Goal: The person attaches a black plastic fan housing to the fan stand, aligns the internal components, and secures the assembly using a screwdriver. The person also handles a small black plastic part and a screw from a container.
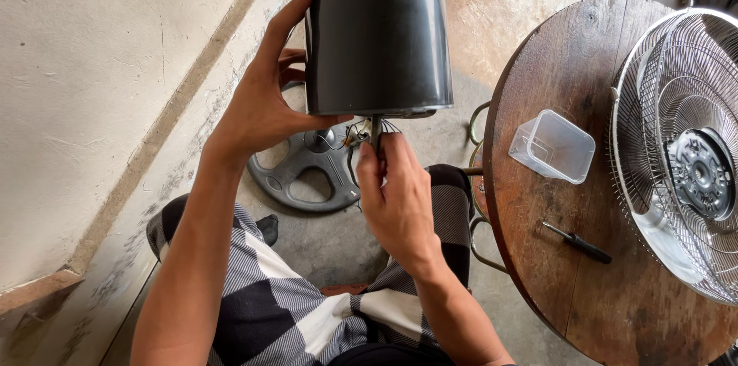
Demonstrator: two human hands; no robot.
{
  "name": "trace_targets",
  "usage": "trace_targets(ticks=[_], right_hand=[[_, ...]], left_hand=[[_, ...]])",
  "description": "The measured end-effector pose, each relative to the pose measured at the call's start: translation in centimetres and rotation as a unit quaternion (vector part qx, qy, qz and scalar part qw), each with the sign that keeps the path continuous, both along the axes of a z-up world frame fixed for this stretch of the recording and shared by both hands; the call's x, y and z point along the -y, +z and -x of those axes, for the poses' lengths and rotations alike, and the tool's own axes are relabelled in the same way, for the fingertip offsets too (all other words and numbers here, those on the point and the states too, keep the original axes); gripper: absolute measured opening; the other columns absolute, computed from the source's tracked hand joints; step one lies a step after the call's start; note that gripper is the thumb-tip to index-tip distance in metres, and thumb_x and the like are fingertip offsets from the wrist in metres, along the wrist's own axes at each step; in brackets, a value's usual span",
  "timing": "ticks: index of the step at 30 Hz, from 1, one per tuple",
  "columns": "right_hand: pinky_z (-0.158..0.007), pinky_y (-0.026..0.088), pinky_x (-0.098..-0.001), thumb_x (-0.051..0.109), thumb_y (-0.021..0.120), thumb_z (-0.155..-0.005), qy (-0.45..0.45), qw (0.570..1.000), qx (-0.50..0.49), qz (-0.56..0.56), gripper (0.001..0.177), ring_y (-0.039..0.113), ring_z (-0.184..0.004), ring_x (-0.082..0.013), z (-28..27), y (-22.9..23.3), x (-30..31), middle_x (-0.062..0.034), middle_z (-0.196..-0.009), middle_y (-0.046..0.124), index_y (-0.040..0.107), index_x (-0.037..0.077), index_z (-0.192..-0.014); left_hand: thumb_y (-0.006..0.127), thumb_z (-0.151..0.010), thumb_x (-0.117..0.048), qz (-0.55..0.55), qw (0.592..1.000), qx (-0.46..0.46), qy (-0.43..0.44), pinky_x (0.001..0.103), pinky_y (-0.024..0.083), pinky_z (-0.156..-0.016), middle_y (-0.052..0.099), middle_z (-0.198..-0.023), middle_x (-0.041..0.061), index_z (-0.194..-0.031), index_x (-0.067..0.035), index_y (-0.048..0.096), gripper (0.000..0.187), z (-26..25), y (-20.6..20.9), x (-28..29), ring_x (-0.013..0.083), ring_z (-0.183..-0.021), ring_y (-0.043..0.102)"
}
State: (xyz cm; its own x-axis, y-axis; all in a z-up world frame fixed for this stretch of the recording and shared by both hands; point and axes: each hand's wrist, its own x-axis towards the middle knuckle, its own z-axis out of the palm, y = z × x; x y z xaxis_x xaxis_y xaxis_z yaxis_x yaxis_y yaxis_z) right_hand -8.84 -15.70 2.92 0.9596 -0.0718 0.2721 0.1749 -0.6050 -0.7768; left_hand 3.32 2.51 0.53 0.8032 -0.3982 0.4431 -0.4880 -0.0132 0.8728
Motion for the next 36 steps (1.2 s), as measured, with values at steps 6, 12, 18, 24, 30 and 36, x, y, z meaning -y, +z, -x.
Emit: trace_targets(ticks=[6,12,18,24,30,36], right_hand=[[-0.056,0.046,-0.0342,0.011,0.060,-0.103,0.037,0.999,0.016,0.029,0.014,0.054,-0.060,-0.0192,0.4,-1.8,2.2,-0.0127,-0.082,0.057,0.054,-0.001,-0.099],[-0.077,0.052,-0.0266,0.026,0.088,-0.091,-0.034,0.979,0.196,-0.044,0.042,0.058,-0.087,-0.0159,-1.6,-2.8,7.0,-0.0052,-0.099,0.059,0.058,0.008,-0.114],[-0.114,0.050,-0.0392,0.004,0.084,-0.087,0.153,0.921,0.049,-0.354,0.099,0.059,-0.136,-0.0250,-5.4,-3.5,7.1,-0.0123,-0.153,0.049,0.018,0.009,-0.160],[-0.118,0.056,-0.0399,-0.010,0.077,-0.093,0.102,0.947,0.114,-0.281,0.085,0.065,-0.129,-0.0228,-5.0,-5.7,5.3,-0.0129,-0.140,0.064,0.030,0.002,-0.163],[-0.108,0.063,-0.0345,-0.013,0.069,-0.099,0.059,0.943,0.158,-0.286,0.059,0.073,-0.117,-0.0190,-5.1,-7.1,5.0,-0.0112,-0.124,0.071,0.047,-0.001,-0.153],[-0.107,0.062,-0.0335,-0.011,0.070,-0.098,0.028,0.955,0.153,-0.254,0.055,0.072,-0.115,-0.0186,-5.3,-7.7,5.7,-0.0118,-0.119,0.072,0.049,-0.003,-0.149]], left_hand=[[0.104,-0.066,-0.014,-0.009,1.000,0.002,-0.007,0.041,0.060,-0.103,0.032,-0.176,0.002,-0.168,-0.032,0.027,0.129,0.0,0.0,-0.1,0.0243,-0.126,0.070],[0.104,-0.064,-0.013,-0.014,1.000,-0.022,-0.007,0.043,0.058,-0.105,0.034,-0.175,0.001,-0.167,-0.032,0.025,0.131,-0.1,0.6,0.0,0.0264,-0.131,0.067],[0.102,-0.059,-0.008,-0.008,0.998,-0.056,-0.034,0.044,0.058,-0.111,0.033,-0.176,0.002,-0.168,-0.031,0.024,0.136,-0.2,0.6,-0.4,0.0280,-0.134,0.065],[0.099,-0.055,-0.005,0.018,0.989,-0.089,-0.114,0.048,0.046,-0.121,0.025,-0.180,0.005,-0.170,-0.026,0.020,0.141,-2.4,1.0,-1.2,0.0298,-0.146,0.058],[0.099,-0.059,-0.003,0.005,0.989,-0.092,-0.116,0.050,0.039,-0.124,0.023,-0.179,0.006,-0.169,-0.026,0.018,0.139,-2.5,1.0,-0.7,0.0311,-0.154,0.051],[0.096,-0.071,-0.003,0.011,0.998,-0.035,-0.046,0.046,0.048,-0.122,0.036,-0.175,0.005,-0.170,-0.026,0.020,0.126,0.2,0.3,0.2,0.0271,-0.141,0.064]])
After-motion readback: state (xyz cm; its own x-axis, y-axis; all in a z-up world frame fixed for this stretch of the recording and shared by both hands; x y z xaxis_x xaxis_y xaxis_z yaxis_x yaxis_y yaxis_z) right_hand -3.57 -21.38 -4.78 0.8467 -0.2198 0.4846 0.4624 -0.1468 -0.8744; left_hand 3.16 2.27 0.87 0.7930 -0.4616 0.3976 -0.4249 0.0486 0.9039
